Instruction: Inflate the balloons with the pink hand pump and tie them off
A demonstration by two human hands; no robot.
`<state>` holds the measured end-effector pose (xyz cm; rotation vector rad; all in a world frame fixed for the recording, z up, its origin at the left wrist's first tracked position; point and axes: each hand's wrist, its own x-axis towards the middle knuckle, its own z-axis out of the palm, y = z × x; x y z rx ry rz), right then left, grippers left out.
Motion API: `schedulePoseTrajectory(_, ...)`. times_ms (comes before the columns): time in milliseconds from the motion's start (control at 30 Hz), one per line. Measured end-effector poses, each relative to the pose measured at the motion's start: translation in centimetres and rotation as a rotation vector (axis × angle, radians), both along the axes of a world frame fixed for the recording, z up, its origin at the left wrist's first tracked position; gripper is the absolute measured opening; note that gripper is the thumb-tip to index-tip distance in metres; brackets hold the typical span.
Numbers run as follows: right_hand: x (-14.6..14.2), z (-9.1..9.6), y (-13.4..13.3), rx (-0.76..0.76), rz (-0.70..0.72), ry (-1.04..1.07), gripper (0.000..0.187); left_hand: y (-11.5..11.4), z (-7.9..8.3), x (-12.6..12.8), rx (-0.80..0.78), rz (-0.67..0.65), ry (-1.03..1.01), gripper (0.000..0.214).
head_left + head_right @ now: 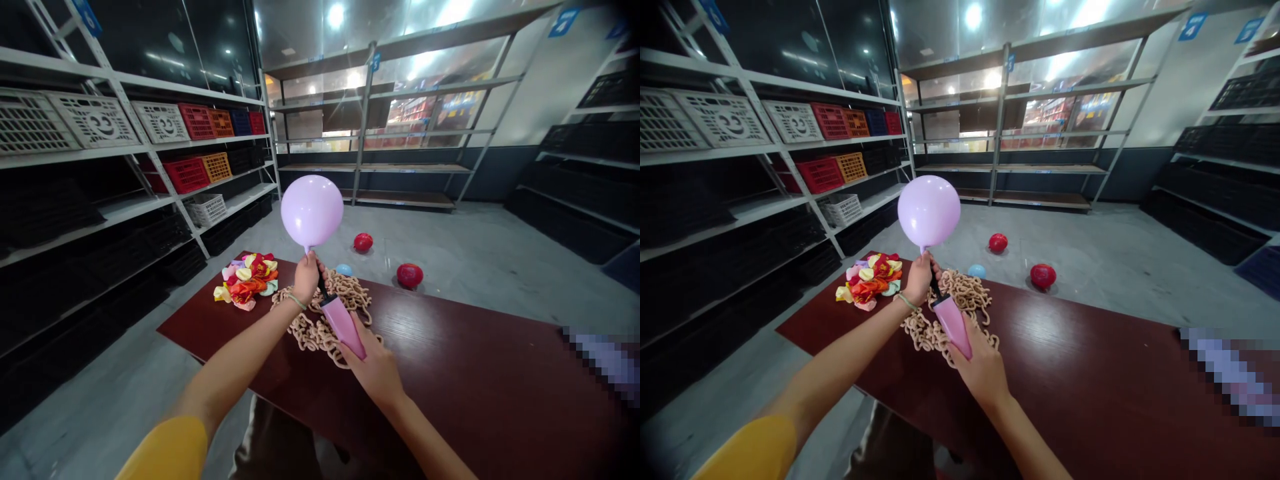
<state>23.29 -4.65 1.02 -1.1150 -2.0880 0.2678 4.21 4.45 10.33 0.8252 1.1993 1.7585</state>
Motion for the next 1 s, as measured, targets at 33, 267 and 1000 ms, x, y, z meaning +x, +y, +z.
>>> schedulePoseTrajectory(33, 0.0, 0.0, 0.0, -0.002, 0.009, 0.003, 0.062, 0.4, 0.5, -0.7, 0.000, 0.018, 0.000, 0.035)
schedulePoseTrajectory(267, 0.4, 0.1, 0.2, 0.068, 0.037, 0.007, 0.064, 3.3, 4.9, -4.6, 0.047, 0.147, 0.000, 0.030)
schedulePoseTrajectory(1000, 0.2, -1.0, 0.2, 0.075, 0.062, -0.040, 0.072, 1.8, 2.0, -4.0, -0.024, 0.113, -0.001, 0.030)
